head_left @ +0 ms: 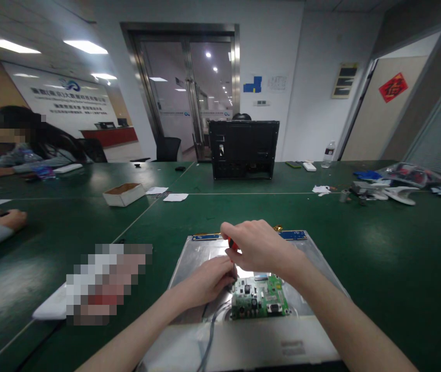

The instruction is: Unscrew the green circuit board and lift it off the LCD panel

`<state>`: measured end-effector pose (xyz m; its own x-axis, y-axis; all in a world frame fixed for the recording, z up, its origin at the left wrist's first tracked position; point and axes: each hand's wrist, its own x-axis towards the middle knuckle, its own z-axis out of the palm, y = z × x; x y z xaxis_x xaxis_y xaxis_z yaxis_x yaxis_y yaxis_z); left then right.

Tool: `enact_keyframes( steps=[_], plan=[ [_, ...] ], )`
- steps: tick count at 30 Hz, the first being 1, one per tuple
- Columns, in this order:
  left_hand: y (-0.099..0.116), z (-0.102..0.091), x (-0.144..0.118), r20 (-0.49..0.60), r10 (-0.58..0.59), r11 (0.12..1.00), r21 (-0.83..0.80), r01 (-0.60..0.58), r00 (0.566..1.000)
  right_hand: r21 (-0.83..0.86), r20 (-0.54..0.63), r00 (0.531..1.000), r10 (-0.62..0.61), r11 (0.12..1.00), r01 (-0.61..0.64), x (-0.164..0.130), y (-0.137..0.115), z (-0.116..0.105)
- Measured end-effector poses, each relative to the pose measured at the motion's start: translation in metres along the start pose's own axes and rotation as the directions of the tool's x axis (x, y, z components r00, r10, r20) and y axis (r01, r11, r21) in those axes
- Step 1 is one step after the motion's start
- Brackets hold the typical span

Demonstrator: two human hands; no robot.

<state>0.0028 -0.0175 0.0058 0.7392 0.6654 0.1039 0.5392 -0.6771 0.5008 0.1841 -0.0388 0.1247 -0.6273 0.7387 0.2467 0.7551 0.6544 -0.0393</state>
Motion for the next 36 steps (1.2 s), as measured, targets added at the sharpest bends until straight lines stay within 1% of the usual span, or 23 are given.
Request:
enact_keyframes(
  steps=[13,23,29,36],
  plan=[
    [0.0002,-0.0051,-0.0015,0.030,0.037,0.999,0.017,-0.038,0.999,0.001,-0.041,0.998,-0.048,0.999,0.049,-0.0024,0.0022,0.0002],
    [0.0003,-0.0055,0.0003,0.004,0.009,1.000,0.015,-0.009,1.000,-0.001,-0.010,0.999,-0.039,0.999,0.039,-0.0014,0.0012,-0.0011],
    [-0.0026,-0.0031,0.0017,-0.038,0.034,0.999,0.029,-0.033,0.999,-0.009,-0.030,0.998,-0.051,0.999,0.051,-0.0012,0.0019,0.0013],
    [-0.0026,-0.0031,0.0018,-0.024,0.058,0.997,0.047,-0.057,0.998,-0.011,-0.026,0.998,-0.050,0.999,0.049,-0.0009,0.0020,0.0016]
  ],
)
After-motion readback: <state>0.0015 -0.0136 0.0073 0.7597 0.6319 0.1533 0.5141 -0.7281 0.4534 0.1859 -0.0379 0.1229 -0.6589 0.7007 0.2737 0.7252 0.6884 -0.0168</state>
